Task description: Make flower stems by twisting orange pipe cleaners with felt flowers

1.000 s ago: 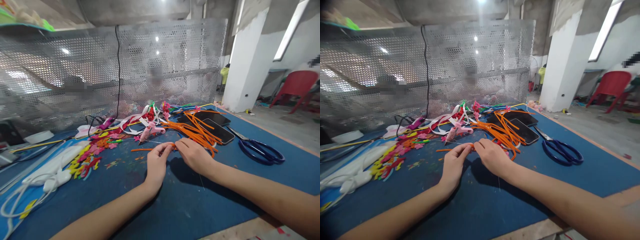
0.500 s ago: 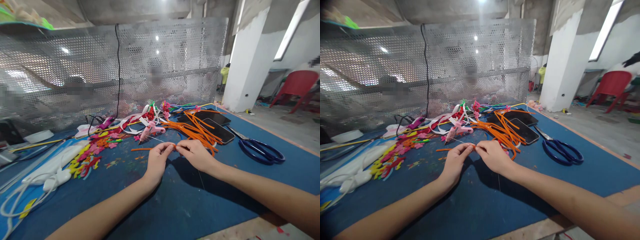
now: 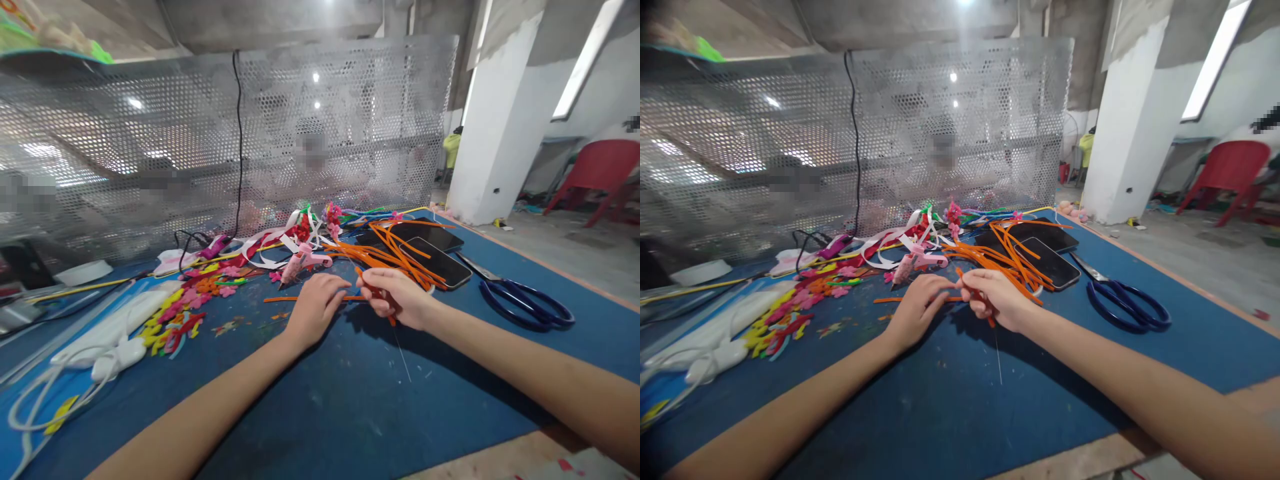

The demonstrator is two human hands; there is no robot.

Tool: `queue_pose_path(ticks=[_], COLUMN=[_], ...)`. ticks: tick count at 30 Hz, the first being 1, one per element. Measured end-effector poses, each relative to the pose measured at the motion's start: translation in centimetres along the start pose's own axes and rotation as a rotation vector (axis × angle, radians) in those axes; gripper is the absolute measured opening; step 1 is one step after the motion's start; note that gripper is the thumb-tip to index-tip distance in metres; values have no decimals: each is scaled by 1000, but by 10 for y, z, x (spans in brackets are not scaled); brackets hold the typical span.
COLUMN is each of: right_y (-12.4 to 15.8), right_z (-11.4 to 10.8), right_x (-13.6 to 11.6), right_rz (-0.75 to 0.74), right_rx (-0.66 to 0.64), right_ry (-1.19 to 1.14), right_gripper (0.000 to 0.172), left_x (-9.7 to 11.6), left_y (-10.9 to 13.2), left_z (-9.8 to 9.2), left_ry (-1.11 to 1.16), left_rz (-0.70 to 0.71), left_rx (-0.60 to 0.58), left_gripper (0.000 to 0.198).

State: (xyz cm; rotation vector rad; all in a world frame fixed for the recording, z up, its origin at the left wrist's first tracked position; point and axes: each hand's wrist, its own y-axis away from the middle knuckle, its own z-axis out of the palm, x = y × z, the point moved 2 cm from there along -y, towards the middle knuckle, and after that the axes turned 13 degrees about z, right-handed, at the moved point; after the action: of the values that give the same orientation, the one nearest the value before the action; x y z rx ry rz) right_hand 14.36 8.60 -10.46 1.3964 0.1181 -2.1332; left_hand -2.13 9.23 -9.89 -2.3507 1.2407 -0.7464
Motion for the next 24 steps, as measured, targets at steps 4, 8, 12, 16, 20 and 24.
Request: queue_pose_path(ticks=[4,8,12,16,20,24], right_y=[-6,-8,-7,-7,-9,-9], right_z=[-14,-23,-28,-30,-31,-29], right_x=[-6,-12,-17,-17,-13,-11], right_rz=[-156,-284,-356,-334,-286,-261], right_rx=[118,203,262,325,382,392], right_ry=[-53,-72,-81,-92,-102,-91], right_gripper=[24,24,22,22,23,21], left_x=[-16,-20,-21,-18,-16,-18], left_y=[1,3,6,6,6,8], left_z=[4,6,6,3,0,0], left_ry=[-146,-190,-238,-254,-256,-236], left_rz=[17,-58,-147,-166,-166,-150], left_rx=[-231,-217,-162,-153,-193,-175], left_gripper=[15,16,22,26,26,27])
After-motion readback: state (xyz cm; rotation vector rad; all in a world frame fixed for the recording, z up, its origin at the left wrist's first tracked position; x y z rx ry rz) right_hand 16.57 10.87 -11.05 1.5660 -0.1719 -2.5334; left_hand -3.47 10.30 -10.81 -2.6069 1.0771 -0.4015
